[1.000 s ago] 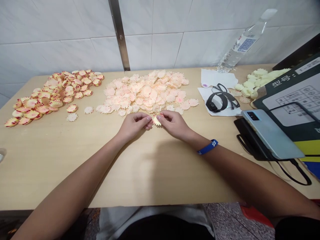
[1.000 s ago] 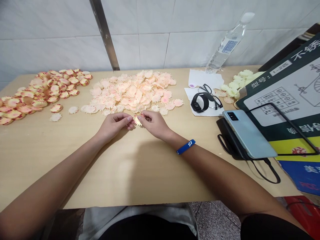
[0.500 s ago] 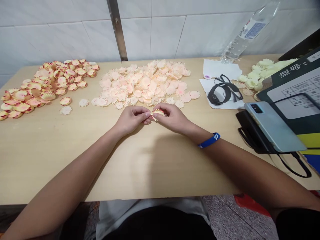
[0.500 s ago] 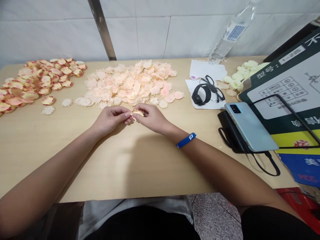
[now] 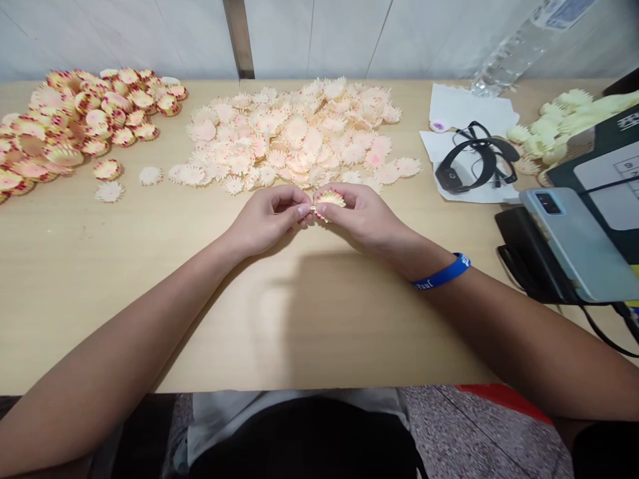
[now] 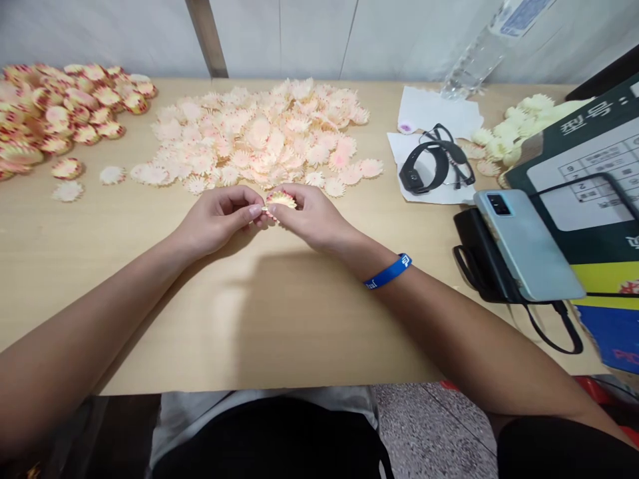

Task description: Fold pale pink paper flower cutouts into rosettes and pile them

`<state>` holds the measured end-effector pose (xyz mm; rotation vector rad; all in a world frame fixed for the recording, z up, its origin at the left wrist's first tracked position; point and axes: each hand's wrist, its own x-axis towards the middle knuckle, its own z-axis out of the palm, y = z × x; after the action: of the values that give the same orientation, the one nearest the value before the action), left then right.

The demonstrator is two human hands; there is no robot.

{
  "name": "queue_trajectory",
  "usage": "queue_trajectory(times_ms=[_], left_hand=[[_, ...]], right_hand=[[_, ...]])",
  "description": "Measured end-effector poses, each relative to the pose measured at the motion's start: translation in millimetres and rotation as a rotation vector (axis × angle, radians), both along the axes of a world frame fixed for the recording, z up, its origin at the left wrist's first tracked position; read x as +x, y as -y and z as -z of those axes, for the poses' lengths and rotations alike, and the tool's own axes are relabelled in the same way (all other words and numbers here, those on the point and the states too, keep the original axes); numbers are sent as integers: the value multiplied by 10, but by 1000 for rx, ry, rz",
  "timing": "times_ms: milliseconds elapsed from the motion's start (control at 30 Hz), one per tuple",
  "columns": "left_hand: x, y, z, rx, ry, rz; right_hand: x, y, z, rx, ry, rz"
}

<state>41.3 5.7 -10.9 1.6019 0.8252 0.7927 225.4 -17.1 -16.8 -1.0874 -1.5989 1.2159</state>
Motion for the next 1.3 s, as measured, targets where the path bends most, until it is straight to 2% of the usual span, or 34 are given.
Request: queue_trajectory(times_ms=[300, 600, 800, 1033, 1300], left_hand=[[20, 26, -19, 21, -21, -56], [69, 60, -36, 33, -98, -103], [93, 136, -26, 63, -98, -160], [138, 216, -12, -37, -61, -154], [182, 266, 0, -57, -42, -180]], right_hand=[[13, 13, -3, 36, 36, 15], [35, -11, 68, 97, 24, -51], [1, 9, 60, 41, 46, -20], [-10, 9, 75, 40, 61, -6], [-6, 1, 83, 53, 48, -23]])
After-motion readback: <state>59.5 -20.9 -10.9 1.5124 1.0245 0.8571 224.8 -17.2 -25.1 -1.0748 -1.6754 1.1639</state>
